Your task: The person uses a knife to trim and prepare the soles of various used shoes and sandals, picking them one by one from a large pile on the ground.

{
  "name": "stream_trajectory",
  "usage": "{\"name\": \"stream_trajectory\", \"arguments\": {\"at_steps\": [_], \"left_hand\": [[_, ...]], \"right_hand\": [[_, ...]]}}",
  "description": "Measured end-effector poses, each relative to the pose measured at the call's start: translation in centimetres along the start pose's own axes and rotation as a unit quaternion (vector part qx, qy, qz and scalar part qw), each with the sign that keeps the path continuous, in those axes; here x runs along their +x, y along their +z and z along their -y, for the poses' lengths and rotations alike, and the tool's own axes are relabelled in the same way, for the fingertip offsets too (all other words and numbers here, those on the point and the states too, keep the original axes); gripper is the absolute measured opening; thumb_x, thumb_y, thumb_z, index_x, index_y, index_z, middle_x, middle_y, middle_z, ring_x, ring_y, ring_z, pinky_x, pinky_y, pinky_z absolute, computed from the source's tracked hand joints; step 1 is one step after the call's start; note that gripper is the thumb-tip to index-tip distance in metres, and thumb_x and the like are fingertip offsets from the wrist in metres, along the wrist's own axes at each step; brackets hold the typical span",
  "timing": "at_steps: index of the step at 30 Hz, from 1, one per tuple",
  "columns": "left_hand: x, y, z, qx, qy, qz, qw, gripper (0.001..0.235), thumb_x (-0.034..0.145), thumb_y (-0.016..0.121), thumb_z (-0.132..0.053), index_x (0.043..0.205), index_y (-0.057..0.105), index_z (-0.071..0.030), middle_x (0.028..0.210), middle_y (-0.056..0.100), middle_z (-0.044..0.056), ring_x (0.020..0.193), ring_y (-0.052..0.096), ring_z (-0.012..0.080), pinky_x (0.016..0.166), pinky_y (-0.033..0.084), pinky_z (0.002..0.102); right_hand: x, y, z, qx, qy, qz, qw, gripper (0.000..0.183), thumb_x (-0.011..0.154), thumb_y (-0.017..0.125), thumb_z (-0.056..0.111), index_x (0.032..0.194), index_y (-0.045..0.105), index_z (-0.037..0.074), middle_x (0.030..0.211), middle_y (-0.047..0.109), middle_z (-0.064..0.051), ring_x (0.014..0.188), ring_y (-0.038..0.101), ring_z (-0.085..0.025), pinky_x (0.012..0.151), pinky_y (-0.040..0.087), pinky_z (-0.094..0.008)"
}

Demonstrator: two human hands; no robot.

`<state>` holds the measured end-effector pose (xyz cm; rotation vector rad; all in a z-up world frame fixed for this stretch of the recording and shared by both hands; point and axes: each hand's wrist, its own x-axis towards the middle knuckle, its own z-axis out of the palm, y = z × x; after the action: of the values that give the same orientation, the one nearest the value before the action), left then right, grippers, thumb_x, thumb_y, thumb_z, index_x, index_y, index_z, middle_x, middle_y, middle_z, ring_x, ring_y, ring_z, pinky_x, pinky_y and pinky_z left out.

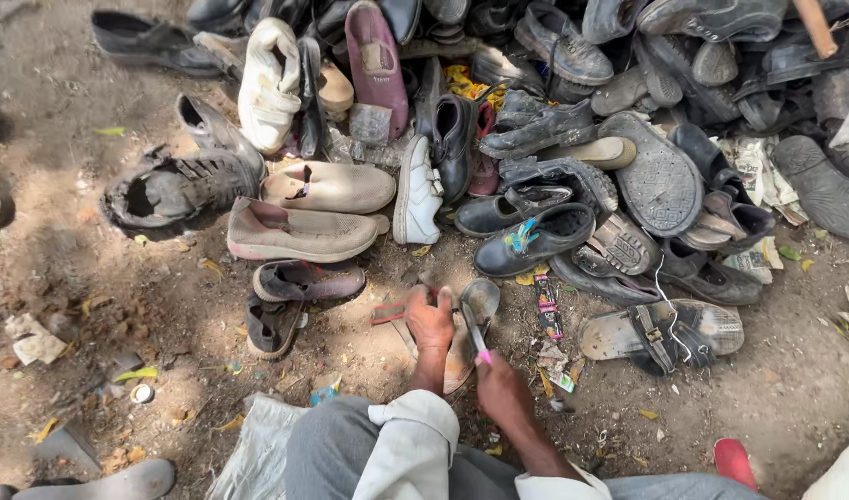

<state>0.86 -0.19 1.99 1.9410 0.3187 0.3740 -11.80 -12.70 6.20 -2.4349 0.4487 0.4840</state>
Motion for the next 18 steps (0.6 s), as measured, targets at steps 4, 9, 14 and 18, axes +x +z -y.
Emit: {"name": "stream_trajectory", "arguments": {"at_steps": [4,9,14,18], "left_hand": [[2.2,-2.1,-2.1,-0.098,-0.025,0.171,0.98,0.042,0.077,0.076,-0.023,0.114,0.07,-0.004,0.104,0.073,0.019,0.098,0.07,0.0344,0.089,0.054,0.044],[3.5,-5.2,-5.2,0.125,0.123,0.256,0.95,0.049,0.078,0.075,-0.011,0.125,0.068,0.001,0.121,0.067,0.029,0.112,0.066,0.0419,0.097,0.052,0.047],[0.3,-7.5,-6.5,0.232,0.102,0.106,0.961,0.036,0.081,0.071,-0.011,0.117,0.069,-0.005,0.112,0.068,0.02,0.105,0.063,0.0395,0.092,0.051,0.048],[-1.2,-6.6,-4.0,0.38,0.156,0.311,0.857,0.019,0.097,0.061,-0.021,0.108,0.073,-0.011,0.115,0.071,0.012,0.108,0.065,0.0306,0.101,0.051,0.041]], "right_hand": [[-2.0,-3.8,-2.3,0.028,-0.024,0.031,0.999,0.033,0.106,0.045,0.035,0.116,0.062,0.009,0.079,0.069,-0.01,0.062,0.066,-0.026,0.054,0.053,-0.042],[-4.9,-5.6,-3.2,0.004,0.0,0.053,0.999,0.033,0.106,0.045,0.035,0.116,0.064,0.01,0.078,0.071,-0.008,0.061,0.065,-0.018,0.056,0.049,-0.038],[-4.2,-3.2,-2.3,-0.005,0.014,0.073,0.997,0.033,0.106,0.042,0.031,0.131,0.053,0.012,0.085,0.071,-0.009,0.067,0.068,-0.025,0.062,0.053,-0.044],[-2.7,-1.5,-2.3,-0.011,-0.035,0.016,0.999,0.031,0.105,0.047,0.033,0.112,0.063,0.008,0.09,0.075,-0.016,0.078,0.072,-0.033,0.071,0.054,-0.049]]}}
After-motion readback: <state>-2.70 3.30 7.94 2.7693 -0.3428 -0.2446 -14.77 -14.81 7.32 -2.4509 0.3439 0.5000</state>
